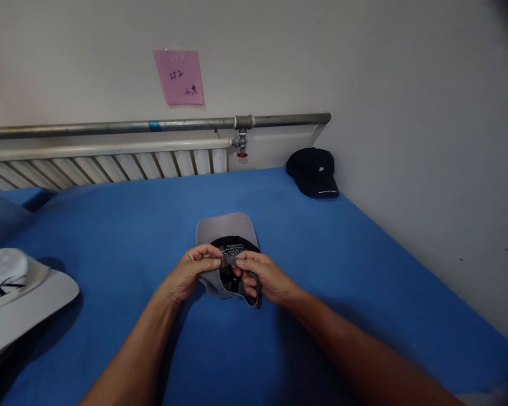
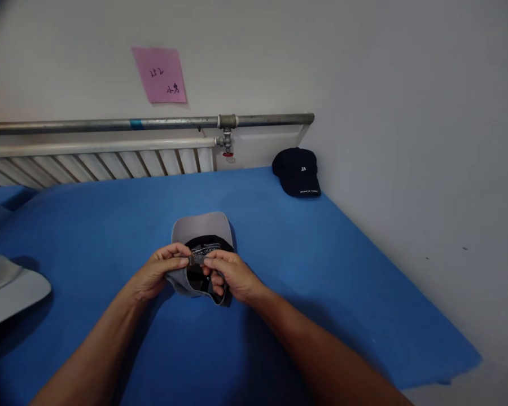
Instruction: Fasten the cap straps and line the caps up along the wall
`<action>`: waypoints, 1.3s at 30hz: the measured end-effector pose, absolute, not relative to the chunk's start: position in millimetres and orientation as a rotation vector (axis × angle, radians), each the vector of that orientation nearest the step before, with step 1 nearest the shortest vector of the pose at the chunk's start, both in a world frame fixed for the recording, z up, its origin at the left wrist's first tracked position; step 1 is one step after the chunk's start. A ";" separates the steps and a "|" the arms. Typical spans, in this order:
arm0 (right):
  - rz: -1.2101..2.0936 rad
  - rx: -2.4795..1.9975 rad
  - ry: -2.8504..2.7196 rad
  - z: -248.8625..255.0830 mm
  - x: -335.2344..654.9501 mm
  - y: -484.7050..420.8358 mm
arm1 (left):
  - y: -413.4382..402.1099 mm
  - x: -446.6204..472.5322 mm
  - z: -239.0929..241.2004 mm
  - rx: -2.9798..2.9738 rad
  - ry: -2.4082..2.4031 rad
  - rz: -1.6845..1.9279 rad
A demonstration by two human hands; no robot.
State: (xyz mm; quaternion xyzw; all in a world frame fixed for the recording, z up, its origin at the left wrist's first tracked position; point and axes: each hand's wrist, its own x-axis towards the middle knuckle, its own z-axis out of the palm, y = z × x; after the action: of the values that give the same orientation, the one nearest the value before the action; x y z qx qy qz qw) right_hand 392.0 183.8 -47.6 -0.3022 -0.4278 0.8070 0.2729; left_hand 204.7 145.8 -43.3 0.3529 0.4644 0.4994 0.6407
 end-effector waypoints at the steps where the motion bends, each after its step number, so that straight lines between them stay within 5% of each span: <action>1: 2.179 -0.805 -1.156 -47.5 392.0 183.6 | 145.7 205.2 -43.0 0.805 1.053 1.133; 16: 2.288 -0.758 -1.222 -50.0 395.1 186.6 | 143.8 209.8 -41.7 0.827 1.041 1.077; 39: 2.012 -0.803 -1.424 -31.7 402.5 181.9 | 139.3 210.8 -40.7 0.829 1.023 1.046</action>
State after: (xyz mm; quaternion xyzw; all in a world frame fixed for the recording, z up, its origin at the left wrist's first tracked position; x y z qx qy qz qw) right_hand 402.5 181.9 -31.7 -0.2980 -0.5287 0.7471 0.2711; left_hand 210.8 139.3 -40.7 0.3675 0.4532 0.4637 0.6667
